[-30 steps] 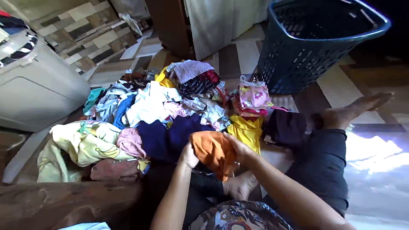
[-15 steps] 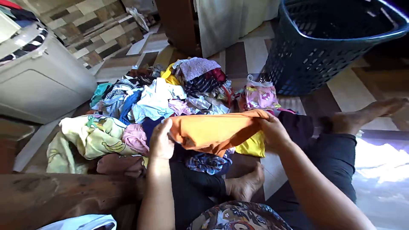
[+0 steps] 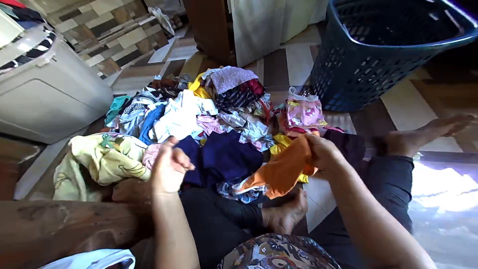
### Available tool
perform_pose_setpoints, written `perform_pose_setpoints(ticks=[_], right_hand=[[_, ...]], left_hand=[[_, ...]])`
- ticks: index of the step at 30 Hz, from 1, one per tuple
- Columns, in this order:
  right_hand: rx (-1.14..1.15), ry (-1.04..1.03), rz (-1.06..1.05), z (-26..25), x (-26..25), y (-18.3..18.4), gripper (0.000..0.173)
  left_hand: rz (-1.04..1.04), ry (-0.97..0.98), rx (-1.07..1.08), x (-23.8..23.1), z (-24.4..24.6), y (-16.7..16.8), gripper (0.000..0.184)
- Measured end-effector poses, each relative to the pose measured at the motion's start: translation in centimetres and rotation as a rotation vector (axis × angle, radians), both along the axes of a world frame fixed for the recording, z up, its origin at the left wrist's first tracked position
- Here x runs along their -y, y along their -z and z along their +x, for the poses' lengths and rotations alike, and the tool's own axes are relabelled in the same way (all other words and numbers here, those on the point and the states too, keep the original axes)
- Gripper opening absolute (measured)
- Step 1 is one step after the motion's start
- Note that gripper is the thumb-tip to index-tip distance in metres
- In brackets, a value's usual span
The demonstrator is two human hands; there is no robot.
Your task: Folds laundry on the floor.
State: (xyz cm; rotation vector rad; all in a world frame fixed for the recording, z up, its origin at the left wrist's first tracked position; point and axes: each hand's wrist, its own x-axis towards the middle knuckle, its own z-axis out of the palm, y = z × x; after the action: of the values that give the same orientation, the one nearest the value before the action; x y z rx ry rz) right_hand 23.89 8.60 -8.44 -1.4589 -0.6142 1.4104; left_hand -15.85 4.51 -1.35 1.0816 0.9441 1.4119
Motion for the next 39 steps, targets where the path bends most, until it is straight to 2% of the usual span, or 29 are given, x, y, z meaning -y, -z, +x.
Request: perform_pose_setpoints(ticks=[2,4,7,8,10,12,14,16,18,20,21,22,24,27,29,31,33,35,37,39], right_hand=[[-0.055,-0.054,-0.021,-1.1,0.3,-0.2,0.035],[-0.097,-0.112,-0.020,-2.1,0.8,-1.3,0.036],[-0.150,-0.197,0.056,-2.6,1.9,-4.4,0.042],[-0.178,-0.215,0.137,-2.4,2.3,-5.3,0.044],[-0.243,-0.282,0.378,-0.8,2.6,-6.6,0.046],[-0.295,-0.295,0.629,1.3,2.5,-7.6,0.045],[-0.308,-0.260,0.783,3.0,2.5,-8.2,0.049],[-0.283,-0.230,0.697,4.2,2.1,-8.0,0.050],[-0.196,-0.151,0.411,4.7,0.8,-7.5,0.042],[-0.124,-0.027,0.179,3.8,-1.1,-7.5,0.036],[-0.133,0.022,0.169,3.2,-2.0,-7.7,0.033],[-0.167,0.042,0.217,2.9,-2.6,-8.0,0.032],[-0.266,-0.006,0.449,2.7,-2.9,-8.8,0.029],[-0.366,-0.312,0.892,3.1,-2.0,-9.1,0.021],[-0.347,-0.413,0.911,3.0,-0.5,-7.2,0.026],[-0.363,-0.511,0.764,2.4,0.6,-2.5,0.039],[-0.438,-0.518,0.490,0.5,1.8,3.0,0.045],[-0.438,-0.476,0.214,-1.8,3.3,7.6,0.048],[-0.344,-0.456,-0.006,-3.7,4.7,10.4,0.040],[-0.338,-0.423,-0.151,-4.7,5.5,11.9,0.054]], left_hand=[[-0.291,0.053,-0.340,-0.1,2.8,2.6,0.032],[-0.472,0.247,-0.609,-0.1,6.1,5.7,0.043],[-0.413,0.463,-1.008,-0.1,9.2,11.1,0.078],[-0.400,0.502,-1.150,-0.1,9.9,12.0,0.081],[-0.401,0.521,-1.306,-0.1,10.5,12.1,0.062],[-0.415,0.492,-1.195,-0.1,9.7,11.1,0.037],[-0.365,0.419,-0.810,0.2,7.4,9.6,0.020],[-0.168,0.289,-0.374,0.1,4.4,8.3,0.018],[-0.017,0.121,-0.147,-1.7,2.0,6.5,0.025],[-0.008,-0.022,-0.055,-4.3,0.5,3.8,0.033],[-0.044,-0.110,-0.031,-5.7,0.4,1.9,0.037],[-0.073,-0.197,-0.027,-7.1,0.4,0.0,0.037],[-0.017,-0.313,-0.006,-9.1,0.0,-3.4,0.038],[0.264,-0.319,0.138,-9.8,-2.0,-7.1,0.058],[0.398,-0.398,0.136,-8.5,-3.2,-8.2,0.061],[0.409,-0.519,-0.038,-7.0,-5.1,-6.8,0.058],[0.228,-0.694,-0.268,-6.2,-7.6,-2.6,0.047],[0.028,-0.794,-0.375,-5.0,-8.5,1.9,0.039],[-0.068,-0.859,-0.403,-3.9,-7.7,5.6,0.039],[-0.118,-0.820,-0.444,-2.7,-5.5,7.7,0.036]])
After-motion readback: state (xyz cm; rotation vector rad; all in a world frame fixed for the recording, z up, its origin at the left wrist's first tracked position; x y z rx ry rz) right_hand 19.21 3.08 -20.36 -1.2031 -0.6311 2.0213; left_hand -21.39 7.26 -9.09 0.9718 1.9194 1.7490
